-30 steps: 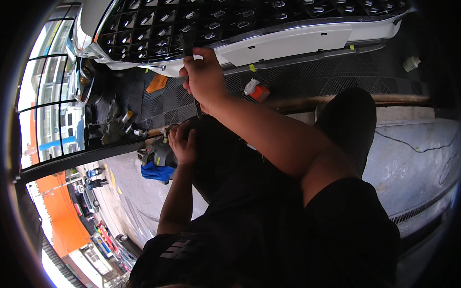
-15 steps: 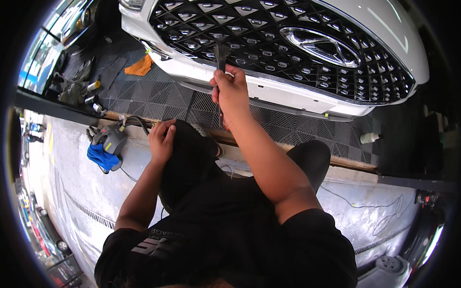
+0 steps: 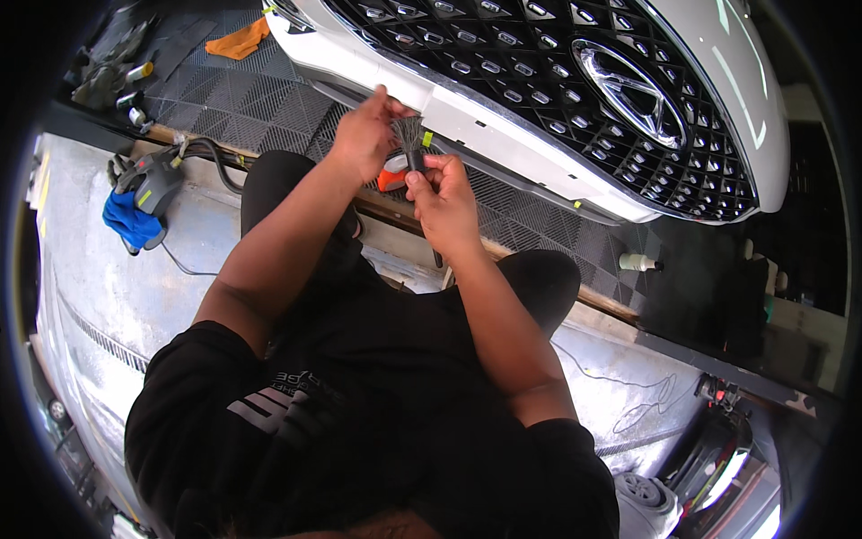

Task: The person sits on the floor in front of a white car and uses a small brush and a spray bottle to clean the front grille. They repeatedly spray liquid onto the grille and scrub the individual diamond-shaped sections with the brush.

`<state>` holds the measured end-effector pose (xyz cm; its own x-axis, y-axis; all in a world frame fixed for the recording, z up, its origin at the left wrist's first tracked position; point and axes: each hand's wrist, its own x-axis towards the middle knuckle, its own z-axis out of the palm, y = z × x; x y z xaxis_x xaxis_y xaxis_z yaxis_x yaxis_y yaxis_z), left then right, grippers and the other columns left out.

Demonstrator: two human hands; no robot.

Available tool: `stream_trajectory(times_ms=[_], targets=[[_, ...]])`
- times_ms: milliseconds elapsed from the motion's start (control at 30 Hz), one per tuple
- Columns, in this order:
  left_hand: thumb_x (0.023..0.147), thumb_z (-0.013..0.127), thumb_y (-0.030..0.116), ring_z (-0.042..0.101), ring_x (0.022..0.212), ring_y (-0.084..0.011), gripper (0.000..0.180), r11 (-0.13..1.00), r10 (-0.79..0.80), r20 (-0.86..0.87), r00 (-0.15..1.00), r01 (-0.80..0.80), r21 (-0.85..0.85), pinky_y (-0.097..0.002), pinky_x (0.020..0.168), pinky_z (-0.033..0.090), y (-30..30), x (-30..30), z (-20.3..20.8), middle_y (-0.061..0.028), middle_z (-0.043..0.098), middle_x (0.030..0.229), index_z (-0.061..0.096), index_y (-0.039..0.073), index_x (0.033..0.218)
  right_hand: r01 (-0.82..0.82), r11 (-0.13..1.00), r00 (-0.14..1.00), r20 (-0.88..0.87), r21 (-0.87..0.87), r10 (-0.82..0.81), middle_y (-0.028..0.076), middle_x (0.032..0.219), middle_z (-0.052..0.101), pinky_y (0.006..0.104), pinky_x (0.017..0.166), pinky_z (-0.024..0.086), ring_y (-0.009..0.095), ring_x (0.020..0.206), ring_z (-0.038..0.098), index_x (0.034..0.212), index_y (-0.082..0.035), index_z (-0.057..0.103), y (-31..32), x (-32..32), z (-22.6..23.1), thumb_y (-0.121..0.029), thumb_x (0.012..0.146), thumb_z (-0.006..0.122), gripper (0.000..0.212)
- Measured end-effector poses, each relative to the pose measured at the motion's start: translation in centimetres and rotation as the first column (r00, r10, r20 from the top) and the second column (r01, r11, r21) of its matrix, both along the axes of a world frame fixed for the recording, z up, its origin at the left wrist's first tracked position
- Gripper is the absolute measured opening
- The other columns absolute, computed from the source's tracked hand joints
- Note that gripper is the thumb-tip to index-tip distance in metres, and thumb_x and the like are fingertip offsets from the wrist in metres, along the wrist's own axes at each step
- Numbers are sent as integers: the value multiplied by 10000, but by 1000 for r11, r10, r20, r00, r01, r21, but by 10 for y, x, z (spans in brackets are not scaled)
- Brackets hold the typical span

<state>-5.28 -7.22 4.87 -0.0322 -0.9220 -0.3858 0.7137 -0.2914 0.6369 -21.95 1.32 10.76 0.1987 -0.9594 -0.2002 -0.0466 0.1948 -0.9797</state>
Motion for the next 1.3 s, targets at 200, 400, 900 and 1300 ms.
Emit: stream_trajectory(times_ms=[200,400,900,1300], targets=[[1078,582,496,666,969,-204,474,915,-359,103,928,372,-154,-356,882,517,36,-9,25,-53,693,1044,669,43,1193,105,994,994,-15,-22,-106,52,897,633,220,559,450,60,650,529,1284,-23,496,-4,0,0,-79,1040,673,307],[1110,518,519,689,950,-204,530,913,-388,-1,922,384,-138,-296,868,535,14,-21,14,-90,703,1025,688,18,1143,28,981,967,-243,-192,-76,50,932,640,237,600,449,74,691,563,1310,0,490,-16,4,-14,-40,1001,684,367],[1085,478,597,545,964,-105,559,999,-18,214,977,23,-23,-313,906,419,-16,53,-13,17,653,1114,698,140,1321,246,957,831,476,153,-289,18,869,567,275,578,433,117,660,531,1458,-200,509,-60,28,58,-238,1124,540,337],[1034,568,562,538,1000,-109,516,993,-79,235,969,98,-69,-301,933,411,-13,52,-12,18,638,1125,684,146,1316,329,940,759,568,89,-319,13,801,531,309,596,414,143,642,489,1096,-122,525,-121,78,73,-241,1141,510,128]])
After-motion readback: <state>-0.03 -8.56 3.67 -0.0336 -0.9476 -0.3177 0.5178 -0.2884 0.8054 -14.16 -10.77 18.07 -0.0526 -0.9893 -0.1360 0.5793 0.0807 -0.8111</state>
